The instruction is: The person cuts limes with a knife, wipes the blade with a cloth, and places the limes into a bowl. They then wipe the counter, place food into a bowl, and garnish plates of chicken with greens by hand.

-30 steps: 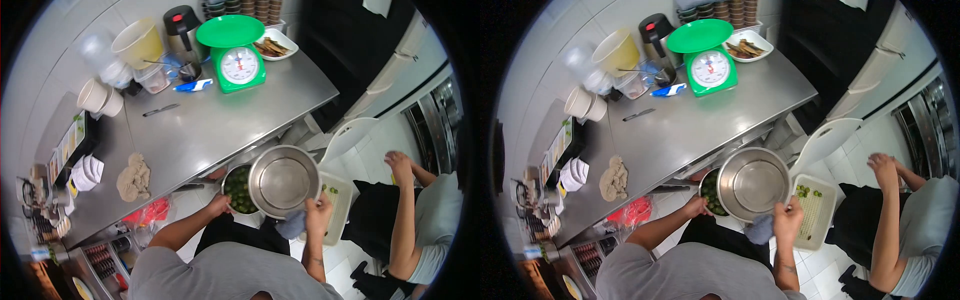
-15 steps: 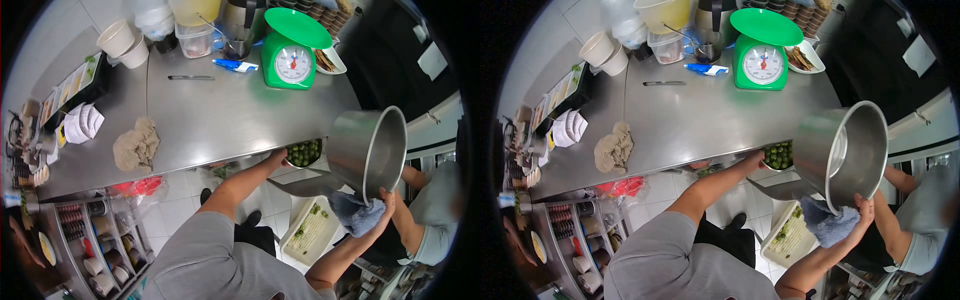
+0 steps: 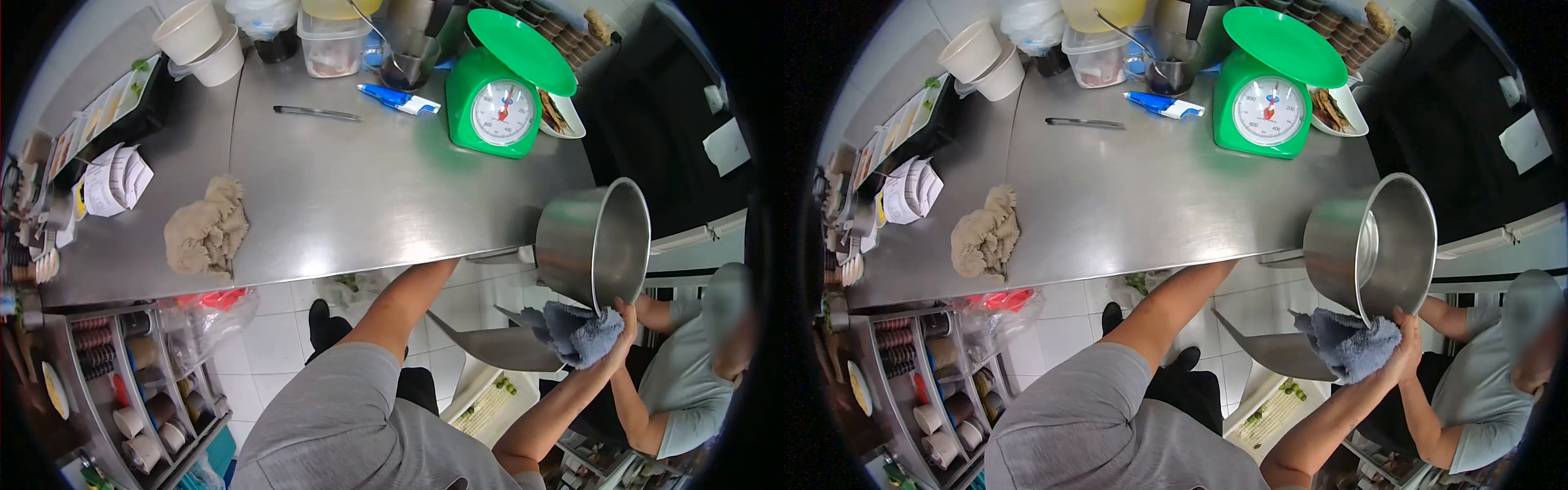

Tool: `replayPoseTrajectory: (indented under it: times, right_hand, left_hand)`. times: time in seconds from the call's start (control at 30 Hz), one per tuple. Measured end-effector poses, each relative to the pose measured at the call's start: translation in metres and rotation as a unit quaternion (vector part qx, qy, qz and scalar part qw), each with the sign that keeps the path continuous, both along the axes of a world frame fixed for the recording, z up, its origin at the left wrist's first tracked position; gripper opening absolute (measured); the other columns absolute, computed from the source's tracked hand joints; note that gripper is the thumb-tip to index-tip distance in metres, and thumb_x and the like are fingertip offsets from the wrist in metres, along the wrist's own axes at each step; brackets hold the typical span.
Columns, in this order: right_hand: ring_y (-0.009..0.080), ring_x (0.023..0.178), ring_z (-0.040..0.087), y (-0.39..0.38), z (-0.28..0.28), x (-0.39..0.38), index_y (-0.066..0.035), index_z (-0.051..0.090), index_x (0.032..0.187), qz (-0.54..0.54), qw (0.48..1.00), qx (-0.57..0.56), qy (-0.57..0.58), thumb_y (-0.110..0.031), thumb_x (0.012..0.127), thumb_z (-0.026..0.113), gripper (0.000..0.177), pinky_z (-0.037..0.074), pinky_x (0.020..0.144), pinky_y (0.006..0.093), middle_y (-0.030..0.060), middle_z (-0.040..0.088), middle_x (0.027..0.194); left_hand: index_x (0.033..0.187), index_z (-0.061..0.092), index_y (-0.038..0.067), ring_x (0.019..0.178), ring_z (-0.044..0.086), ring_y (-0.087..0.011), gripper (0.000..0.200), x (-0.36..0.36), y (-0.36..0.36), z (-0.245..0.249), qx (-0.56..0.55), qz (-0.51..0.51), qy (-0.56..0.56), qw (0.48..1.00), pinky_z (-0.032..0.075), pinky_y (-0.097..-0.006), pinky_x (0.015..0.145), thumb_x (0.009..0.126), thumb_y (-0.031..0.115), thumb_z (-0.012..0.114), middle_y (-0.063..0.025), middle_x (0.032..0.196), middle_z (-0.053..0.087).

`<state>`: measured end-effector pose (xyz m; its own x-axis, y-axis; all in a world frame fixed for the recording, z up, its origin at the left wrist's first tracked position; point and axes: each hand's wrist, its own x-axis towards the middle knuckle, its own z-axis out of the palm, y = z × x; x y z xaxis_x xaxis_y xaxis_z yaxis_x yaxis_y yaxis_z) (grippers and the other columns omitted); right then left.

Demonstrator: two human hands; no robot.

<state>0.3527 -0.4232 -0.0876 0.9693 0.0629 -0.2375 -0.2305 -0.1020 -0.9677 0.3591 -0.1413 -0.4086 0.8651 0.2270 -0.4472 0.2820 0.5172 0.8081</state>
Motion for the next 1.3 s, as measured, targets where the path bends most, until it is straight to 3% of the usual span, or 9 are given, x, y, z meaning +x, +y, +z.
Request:
replayPoseTrajectory:
  times: [0.07,0.13,0.2,0.37,0.53,0.67,0.8,0.9,1.3]
  right_hand:
    - [0.0147,0.087,0.056,0.034,0.008,-0.01,-0.003,0.061,0.092,-0.036,0.991,0.09,0.09,-0.03,0.085,0.058,0.029,0.044,0.083,0.0302,0.0042,0.059,0.087]
    - [0.0168,0.09,0.057,0.007,-0.029,0.017,0.001,0.061,0.097,0.047,0.997,-0.038,-0.043,-0.027,0.084,0.057,0.03,0.044,0.083,0.0296,0.007,0.061,0.093]
    - [0.0174,0.087,0.058,0.029,-0.05,0.033,0.002,0.062,0.095,-0.076,0.991,0.092,-0.06,-0.018,0.081,0.057,0.025,0.045,0.078,0.0277,0.0071,0.06,0.088]
    - [0.0191,0.081,0.059,0.092,-0.023,0.02,0.003,0.064,0.091,-0.124,0.984,0.11,-0.065,-0.015,0.079,0.059,0.022,0.047,0.075,0.0293,0.0088,0.062,0.088]
    - [0.0191,0.076,0.06,0.102,-0.025,0.03,0.003,0.063,0.087,-0.103,0.984,0.138,-0.037,-0.016,0.081,0.059,0.02,0.048,0.068,0.03,0.0087,0.062,0.083]
    - [0.0166,0.071,0.056,0.094,-0.019,0.007,0.002,0.062,0.079,-0.088,0.991,0.021,-0.103,-0.016,0.08,0.059,0.018,0.045,0.065,0.0294,0.0079,0.059,0.076]
    - [0.012,0.068,0.052,0.091,-0.004,-0.035,0.001,0.062,0.077,0.005,0.994,-0.011,-0.11,-0.014,0.077,0.06,0.015,0.04,0.064,0.0251,0.0049,0.059,0.073]
    - [0.0097,0.067,0.051,0.141,0.018,-0.071,0.0,0.063,0.077,0.086,0.991,-0.009,-0.098,-0.012,0.076,0.06,0.012,0.038,0.064,0.0232,0.0018,0.058,0.072]
    - [0.0032,0.055,0.039,0.332,0.007,-0.144,-0.003,0.061,0.079,0.2,0.975,0.098,-0.007,-0.02,0.085,0.064,0.018,0.031,0.053,0.0195,-0.0033,0.052,0.064]
  left_hand:
    - [0.1,0.055,0.007,0.072,0.062,-0.025,0.025,0.004,0.003,0.0,0.022,0.002,0.003,1.0,0.048,-0.0343,0.059,0.086,0.028,0.054,-0.0128,0.087,0.062]
    - [0.099,0.056,0.006,0.074,0.062,-0.025,0.025,0.009,0.005,-0.002,0.043,0.002,0.006,0.999,0.048,-0.0347,0.061,0.086,0.028,0.054,-0.0129,0.087,0.062]
    - [0.097,0.056,0.006,0.075,0.062,-0.0251,0.024,0.014,0.008,-0.001,0.068,-0.001,0.011,0.998,0.048,-0.035,0.063,0.086,0.027,0.054,-0.013,0.088,0.062]
    - [0.094,0.057,0.004,0.078,0.061,-0.0252,0.024,0.011,0.014,0.005,0.187,-0.035,0.034,0.981,0.049,-0.0359,0.069,0.086,0.026,0.054,-0.0133,0.089,0.061]
    - [0.091,0.057,0.003,0.082,0.061,-0.0254,0.023,-0.056,0.003,0.024,0.416,-0.2,0.036,0.886,0.049,-0.0369,0.075,0.086,0.025,0.053,-0.0136,0.09,0.061]
    - [0.101,0.062,0.006,0.08,0.062,-0.0311,0.024,-0.183,0.033,0.102,0.368,-0.386,-0.099,0.84,0.049,-0.0426,0.072,0.081,0.015,0.05,-0.0172,0.087,0.064]
    - [0.112,0.061,0.007,0.09,0.058,-0.0275,0.029,-0.297,0.127,0.25,0.488,-0.199,-0.248,0.813,0.044,-0.0387,0.084,0.086,0.017,0.053,-0.0125,0.096,0.062]
    - [0.119,0.058,0.023,0.111,0.047,-0.028,0.04,-0.345,0.208,0.31,0.819,-0.062,-0.034,0.57,0.034,-0.0481,0.084,0.08,0.029,0.06,-0.0085,0.125,0.05]
    - [0.127,0.05,0.011,0.115,0.045,-0.0289,0.048,-0.322,0.348,0.252,0.839,0.092,0.125,0.522,0.037,-0.0442,0.087,0.085,0.032,0.055,-0.0089,0.131,0.047]
